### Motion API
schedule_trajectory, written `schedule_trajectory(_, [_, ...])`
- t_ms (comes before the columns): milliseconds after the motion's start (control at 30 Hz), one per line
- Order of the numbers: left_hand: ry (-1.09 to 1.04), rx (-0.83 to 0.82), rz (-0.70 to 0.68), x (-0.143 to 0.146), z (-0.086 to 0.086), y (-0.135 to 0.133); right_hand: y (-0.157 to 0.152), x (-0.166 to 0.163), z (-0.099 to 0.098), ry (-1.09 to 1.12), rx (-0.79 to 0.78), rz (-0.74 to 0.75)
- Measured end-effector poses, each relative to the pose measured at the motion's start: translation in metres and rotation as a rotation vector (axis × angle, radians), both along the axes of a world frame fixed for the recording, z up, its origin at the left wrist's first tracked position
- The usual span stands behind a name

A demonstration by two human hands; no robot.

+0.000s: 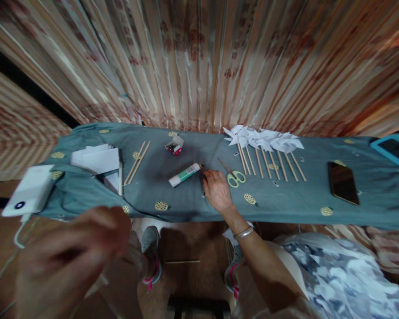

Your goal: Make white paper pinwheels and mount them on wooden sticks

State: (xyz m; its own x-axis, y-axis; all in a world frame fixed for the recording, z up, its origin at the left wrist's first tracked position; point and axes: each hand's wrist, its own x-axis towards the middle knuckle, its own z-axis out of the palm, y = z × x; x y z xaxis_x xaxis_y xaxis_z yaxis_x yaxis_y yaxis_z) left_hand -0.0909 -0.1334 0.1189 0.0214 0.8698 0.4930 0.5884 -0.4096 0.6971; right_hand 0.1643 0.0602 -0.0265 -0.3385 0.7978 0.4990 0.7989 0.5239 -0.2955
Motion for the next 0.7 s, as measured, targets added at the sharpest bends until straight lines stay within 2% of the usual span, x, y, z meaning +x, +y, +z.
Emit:
schedule_trajectory(67, [-0.124,-0.010,0.164,-0.014,0.001,0.063,0.000,0.000,0.000,-0.005,-0.002,0.005])
schedule_trajectory(133, [-0.130,-0.016,0.347,-0.041,-0.015,0.114,0.001,0.000,0.000,0.000,-0.003,0.008])
schedule_trajectory(233, [0.180,-0.056,0.500,-0.090,-0.049,0.154,0.001,0.000,0.000,0.009,-0.002,0.005])
schedule_trajectory(300, [0.400,-0.172,0.493,-0.115,-0.066,0.160,0.001,0.000,0.001,0.012,-0.009,0.004])
schedule_trajectory(400, [0.566,-0.249,0.486,-0.134,-0.077,0.158,0.000,0.000,0.001,0.017,-0.020,0.006])
schedule_trajectory(567, [0.661,-0.272,0.497,-0.141,-0.082,0.157,0.000,0.000,0.001,0.026,-0.030,0.011])
schedule_trajectory(700, [0.680,-0.212,0.512,-0.146,-0.086,0.158,-0.001,0.001,0.002,0.023,-0.041,0.012])
